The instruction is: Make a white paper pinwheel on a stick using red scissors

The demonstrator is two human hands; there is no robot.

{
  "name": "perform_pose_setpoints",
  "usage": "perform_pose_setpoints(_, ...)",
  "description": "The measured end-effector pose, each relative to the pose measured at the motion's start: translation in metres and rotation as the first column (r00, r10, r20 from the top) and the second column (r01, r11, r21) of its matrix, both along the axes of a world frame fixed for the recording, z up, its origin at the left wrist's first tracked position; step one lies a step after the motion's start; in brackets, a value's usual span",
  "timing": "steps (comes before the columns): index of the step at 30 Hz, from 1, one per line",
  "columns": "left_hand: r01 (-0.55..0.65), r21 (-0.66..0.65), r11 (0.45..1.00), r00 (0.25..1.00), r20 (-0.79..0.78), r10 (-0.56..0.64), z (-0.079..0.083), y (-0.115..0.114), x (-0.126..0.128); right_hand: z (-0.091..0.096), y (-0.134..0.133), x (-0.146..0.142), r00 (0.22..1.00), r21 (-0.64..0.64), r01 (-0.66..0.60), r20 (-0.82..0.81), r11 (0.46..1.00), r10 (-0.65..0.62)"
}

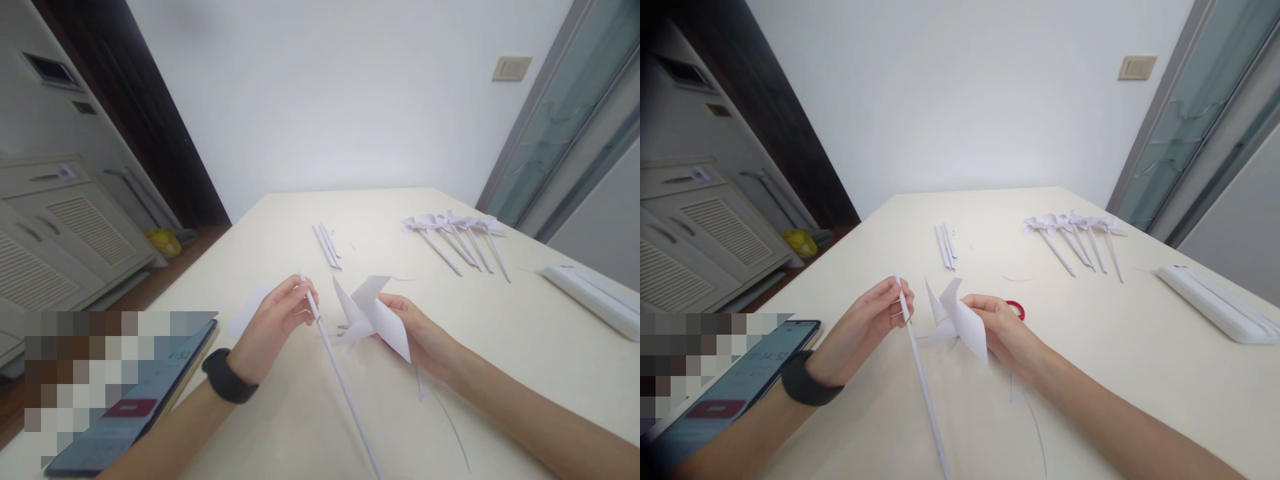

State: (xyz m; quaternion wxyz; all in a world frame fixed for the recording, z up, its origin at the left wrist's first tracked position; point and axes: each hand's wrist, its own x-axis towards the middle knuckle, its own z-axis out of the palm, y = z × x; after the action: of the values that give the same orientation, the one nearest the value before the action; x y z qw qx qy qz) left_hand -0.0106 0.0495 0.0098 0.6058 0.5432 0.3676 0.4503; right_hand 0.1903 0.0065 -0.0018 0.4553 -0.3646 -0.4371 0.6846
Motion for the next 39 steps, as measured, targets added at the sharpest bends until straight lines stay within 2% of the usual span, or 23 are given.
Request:
perform_pose_setpoints(3,-0.052,0.043,0.998,0.998,0.022,0.051,0.003,0.002,-0.004,0.009,-0.003,-0.003,0.997,0.003,-0.072,-0.006,0.997,0.072)
perform_pose_setpoints(5,-0.117,0.089,0.989,0.993,0.039,0.114,0.006,0.005,-0.008,0.017,-0.004,0.000,0.997,0.002,-0.077,0.011,0.997,0.077)
perform_pose_setpoints(9,-0.264,0.162,0.951,0.964,0.087,0.253,0.011,0.015,-0.017,0.032,-0.001,0.017,0.994,0.081,0.087,0.061,0.993,-0.092)
perform_pose_setpoints(11,-0.319,0.167,0.933,0.946,0.116,0.303,0.012,0.020,-0.021,0.033,0.000,0.025,0.988,0.104,0.126,0.076,0.986,-0.135)
perform_pose_setpoints(16,-0.406,0.147,0.902,0.909,0.170,0.381,0.011,0.028,-0.027,0.015,0.003,0.029,0.992,0.078,0.095,0.072,0.992,-0.101)
perform_pose_setpoints(19,-0.437,0.140,0.889,0.891,0.201,0.406,0.010,0.031,-0.031,0.004,0.005,0.030,0.997,0.082,0.084,-0.005,0.993,-0.083)
perform_pose_setpoints(24,-0.435,0.114,0.893,0.888,0.220,0.404,0.006,0.035,-0.033,0.006,0.002,0.032,0.997,0.049,0.050,-0.052,0.997,-0.048)
perform_pose_setpoints(30,-0.388,0.128,0.913,0.916,0.166,0.366,-0.006,0.031,-0.024,0.009,0.000,0.033,0.990,0.160,0.053,-0.140,0.986,-0.030)
perform_pose_setpoints(35,-0.280,0.171,0.945,0.957,-0.034,0.290,-0.014,0.033,-0.026,0.006,0.002,0.040,0.986,0.179,0.083,-0.154,0.980,-0.056)
perform_pose_setpoints(39,-0.180,0.247,0.952,0.930,-0.271,0.246,-0.015,0.039,-0.032,0.006,0.002,0.042,0.992,0.160,0.057,-0.121,0.986,-0.037)
